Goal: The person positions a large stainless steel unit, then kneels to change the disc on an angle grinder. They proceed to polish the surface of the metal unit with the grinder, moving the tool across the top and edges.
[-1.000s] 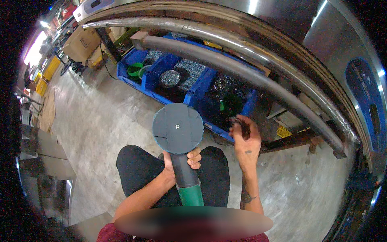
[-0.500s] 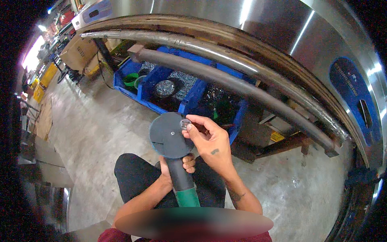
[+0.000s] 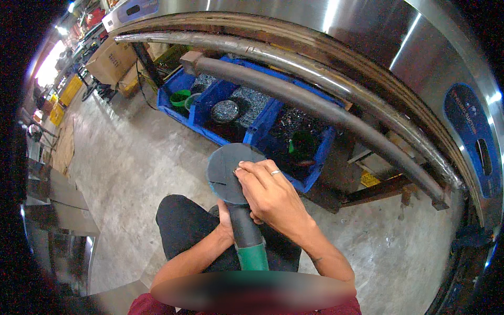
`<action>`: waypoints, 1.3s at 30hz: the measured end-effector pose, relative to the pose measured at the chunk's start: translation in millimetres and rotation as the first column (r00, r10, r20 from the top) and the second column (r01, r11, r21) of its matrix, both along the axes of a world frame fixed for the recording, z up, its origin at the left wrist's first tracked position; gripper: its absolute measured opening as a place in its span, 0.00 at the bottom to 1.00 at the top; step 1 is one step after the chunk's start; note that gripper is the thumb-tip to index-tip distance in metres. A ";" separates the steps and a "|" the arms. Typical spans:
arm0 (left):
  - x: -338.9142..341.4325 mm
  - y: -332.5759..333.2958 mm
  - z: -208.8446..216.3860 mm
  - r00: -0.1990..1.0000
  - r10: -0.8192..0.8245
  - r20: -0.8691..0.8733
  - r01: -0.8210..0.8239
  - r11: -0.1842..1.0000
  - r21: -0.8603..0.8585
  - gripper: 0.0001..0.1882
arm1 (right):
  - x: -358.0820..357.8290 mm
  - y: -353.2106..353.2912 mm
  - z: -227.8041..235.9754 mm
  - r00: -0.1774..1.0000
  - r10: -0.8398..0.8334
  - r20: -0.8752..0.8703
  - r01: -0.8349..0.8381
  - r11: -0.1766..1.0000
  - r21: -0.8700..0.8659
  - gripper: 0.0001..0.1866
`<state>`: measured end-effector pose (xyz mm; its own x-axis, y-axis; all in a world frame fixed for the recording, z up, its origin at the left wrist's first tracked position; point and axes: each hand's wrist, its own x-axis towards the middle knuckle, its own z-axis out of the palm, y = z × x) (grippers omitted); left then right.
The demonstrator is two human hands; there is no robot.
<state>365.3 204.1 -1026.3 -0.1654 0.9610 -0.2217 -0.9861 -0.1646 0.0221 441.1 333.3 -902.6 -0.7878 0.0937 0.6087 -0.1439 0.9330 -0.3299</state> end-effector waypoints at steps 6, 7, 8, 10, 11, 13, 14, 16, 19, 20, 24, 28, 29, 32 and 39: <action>-1.5 0.8 -4.1 0.999 -0.037 -0.013 0.039 0.984 0.173 0.46 | 2.0 6.5 8.2 0.989 0.076 0.124 -0.068 0.996 -0.065 0.25; -1.8 1.0 -5.9 0.999 -0.044 -0.030 0.049 0.980 0.190 0.47 | 1.2 9.2 9.5 0.986 0.091 0.139 -0.080 0.993 -0.084 0.26; -1.7 0.9 -7.5 0.997 -0.062 -0.035 0.068 0.970 0.235 0.48 | 0.2 11.9 10.7 0.983 0.105 0.149 -0.090 0.991 -0.102 0.26; -1.5 0.7 -10.3 0.997 -0.067 -0.044 0.075 0.976 0.205 0.48 | -2.0 17.3 13.4 0.980 0.113 0.166 -0.100 0.991 -0.084 0.25; -1.2 0.3 -11.3 0.996 -0.076 -0.042 0.083 0.976 0.202 0.48 | -3.0 19.5 14.7 0.978 0.114 0.177 -0.101 0.992 -0.081 0.24; 0.2 0.3 -12.5 0.995 -0.078 -0.055 0.086 0.982 0.168 0.47 | -3.8 23.3 17.7 0.971 0.112 0.211 -0.099 0.993 -0.069 0.22; 0.9 0.3 -12.7 0.995 -0.079 -0.061 0.087 0.985 0.150 0.47 | -3.9 24.8 19.1 0.967 0.110 0.232 -0.097 0.993 -0.066 0.20; 1.4 0.7 -12.6 0.995 -0.092 -0.041 0.097 0.982 0.160 0.48 | -5.0 26.0 21.0 0.965 0.095 0.245 -0.078 0.994 -0.079 0.16; 1.3 2.2 -10.8 0.994 -0.109 0.030 0.100 0.973 0.206 0.45 | -5.8 28.7 24.7 0.964 0.078 0.255 -0.066 0.996 -0.054 0.14; 1.1 1.9 -9.8 0.990 -0.117 0.080 0.095 0.966 0.239 0.45 | -5.6 29.7 26.4 0.971 0.077 0.227 -0.066 0.996 -0.055 0.14; 3.8 1.4 -8.2 0.987 -0.122 0.105 0.093 0.966 0.243 0.46 | -3.0 32.4 32.5 0.959 0.059 0.277 -0.070 0.997 0.030 0.12; 4.0 2.2 -9.9 0.991 -0.124 0.057 0.107 0.965 0.238 0.49 | -0.4 32.6 37.6 0.962 -0.044 0.269 0.022 0.996 0.086 0.12; 3.6 2.4 -10.1 0.990 -0.132 0.045 0.116 0.959 0.260 0.51 | -1.8 32.7 38.1 0.970 -0.057 0.238 0.040 0.996 0.075 0.12; 1.9 2.8 -9.0 0.990 -0.140 0.003 0.136 0.966 0.221 0.52 | -5.0 31.9 39.0 0.974 0.035 0.224 -0.044 0.998 0.036 0.12; 1.8 3.1 -0.8 0.988 -0.133 0.082 0.113 0.970 0.214 0.44 | -4.1 30.0 39.5 0.976 -0.135 0.173 0.123 0.989 0.080 0.11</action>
